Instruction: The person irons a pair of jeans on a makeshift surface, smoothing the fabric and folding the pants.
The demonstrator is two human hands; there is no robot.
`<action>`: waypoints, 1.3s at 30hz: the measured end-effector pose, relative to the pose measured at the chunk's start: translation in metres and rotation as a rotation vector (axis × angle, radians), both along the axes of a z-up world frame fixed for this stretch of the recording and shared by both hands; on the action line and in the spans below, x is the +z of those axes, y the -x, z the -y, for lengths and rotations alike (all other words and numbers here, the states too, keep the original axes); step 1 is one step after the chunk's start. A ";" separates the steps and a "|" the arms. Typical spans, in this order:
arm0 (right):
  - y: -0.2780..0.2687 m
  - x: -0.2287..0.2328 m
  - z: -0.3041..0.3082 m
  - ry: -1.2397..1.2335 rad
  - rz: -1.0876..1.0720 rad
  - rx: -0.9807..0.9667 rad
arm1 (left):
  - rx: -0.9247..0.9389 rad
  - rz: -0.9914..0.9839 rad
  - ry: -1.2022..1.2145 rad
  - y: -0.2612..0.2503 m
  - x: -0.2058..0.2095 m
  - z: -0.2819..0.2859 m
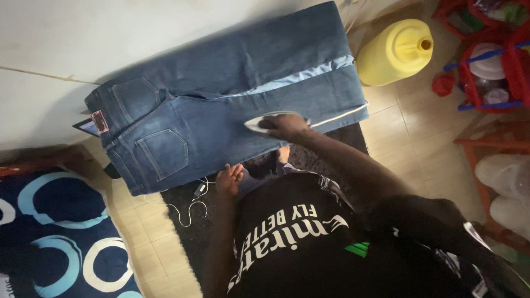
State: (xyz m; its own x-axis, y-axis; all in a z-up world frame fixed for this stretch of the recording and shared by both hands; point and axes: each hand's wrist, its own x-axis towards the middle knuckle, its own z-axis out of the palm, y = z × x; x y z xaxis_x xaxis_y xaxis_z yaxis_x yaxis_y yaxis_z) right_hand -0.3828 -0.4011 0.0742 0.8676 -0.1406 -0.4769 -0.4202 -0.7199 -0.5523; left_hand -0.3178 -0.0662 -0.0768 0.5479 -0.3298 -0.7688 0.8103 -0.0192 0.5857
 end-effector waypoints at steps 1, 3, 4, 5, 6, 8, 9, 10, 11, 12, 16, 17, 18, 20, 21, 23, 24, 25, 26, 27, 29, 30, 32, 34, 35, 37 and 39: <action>-0.012 -0.001 -0.011 0.001 0.001 0.000 | 0.041 -0.111 -0.013 -0.003 -0.001 0.001; -0.031 -0.001 -0.028 0.034 -0.064 -0.075 | 0.039 -0.090 0.041 -0.003 -0.001 -0.001; -0.036 -0.001 -0.031 0.033 -0.066 -0.061 | 0.039 -0.068 0.093 -0.002 -0.001 -0.006; -0.042 -0.001 -0.034 0.030 -0.067 -0.185 | 0.053 -0.070 0.092 -0.001 -0.001 -0.012; -0.048 -0.001 -0.036 0.033 -0.067 -0.298 | 0.052 -0.035 0.136 0.002 -0.001 -0.015; -0.045 0.001 -0.037 0.049 -0.019 -0.305 | 0.089 0.010 0.187 -0.002 -0.001 -0.020; -0.044 0.002 -0.032 0.058 0.029 -0.337 | 0.201 -0.071 0.120 -0.009 -0.001 -0.022; -0.044 0.001 -0.023 0.047 -0.008 -0.265 | 0.301 -0.160 0.051 -0.016 -0.001 -0.030; -0.043 0.000 -0.013 0.037 -0.045 -0.194 | 0.329 -0.159 0.058 -0.024 0.000 -0.042; -0.041 -0.001 -0.006 0.078 -0.073 -0.194 | 0.407 -0.172 0.180 -0.036 0.002 -0.055; -0.027 -0.012 0.008 0.179 -0.090 -0.315 | 0.662 -0.185 0.124 -0.066 0.005 -0.097; -0.024 -0.017 0.009 0.272 -0.116 -0.285 | 0.700 -0.184 0.123 -0.066 0.005 -0.107; -0.020 -0.020 0.009 0.274 -0.111 -0.261 | 0.724 -0.129 0.185 -0.073 0.004 -0.113; -0.017 -0.025 0.006 0.229 0.019 -0.153 | 0.762 -0.064 0.254 -0.084 0.004 -0.123; -0.021 -0.028 0.002 0.233 0.030 -0.139 | 0.807 -0.092 0.214 -0.089 0.004 -0.128; -0.029 -0.029 -0.001 0.255 -0.171 0.017 | 0.867 -0.120 0.188 -0.099 0.004 -0.137; -0.032 -0.030 -0.006 0.267 -0.163 0.026 | 0.863 -0.116 0.217 -0.105 0.004 -0.143; -0.038 -0.031 -0.014 0.247 -0.121 0.021 | 0.858 -0.113 0.247 -0.113 0.002 -0.149; -0.036 -0.030 -0.026 0.216 -0.099 0.016 | 0.868 -0.124 0.242 -0.116 0.001 -0.159; -0.037 -0.028 -0.036 0.216 -0.110 0.026 | 0.856 -0.090 0.295 -0.124 -0.002 -0.165; -0.050 -0.021 -0.070 0.217 -0.089 -0.070 | 0.858 -0.058 0.339 -0.138 -0.008 -0.177; -0.056 -0.014 -0.087 0.216 -0.100 -0.058 | 0.895 -0.061 0.260 -0.145 -0.011 -0.181; -0.069 0.002 -0.117 0.097 -0.160 -0.004 | 0.944 -0.073 0.181 -0.157 -0.018 -0.190; -0.081 0.010 -0.138 0.128 -0.221 0.058 | 0.829 0.025 0.034 -0.166 -0.024 -0.199; -0.086 0.011 -0.144 0.157 -0.275 0.106 | 0.842 0.021 0.037 -0.170 -0.026 -0.200; -0.091 0.003 -0.146 0.009 -0.208 -0.025 | 0.805 0.024 -0.039 -0.174 -0.030 -0.198; -0.094 -0.013 -0.142 -0.149 -0.160 -0.156 | 0.742 -0.033 -0.162 -0.165 -0.030 -0.202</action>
State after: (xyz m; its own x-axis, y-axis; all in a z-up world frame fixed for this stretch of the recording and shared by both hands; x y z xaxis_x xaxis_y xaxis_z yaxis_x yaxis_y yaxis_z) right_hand -0.2893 -0.2594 0.0615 0.7531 -0.1844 -0.6315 -0.6101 -0.5551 -0.5654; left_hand -0.1530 0.1355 -0.1069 0.5581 0.2346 -0.7959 0.6614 0.4535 0.5974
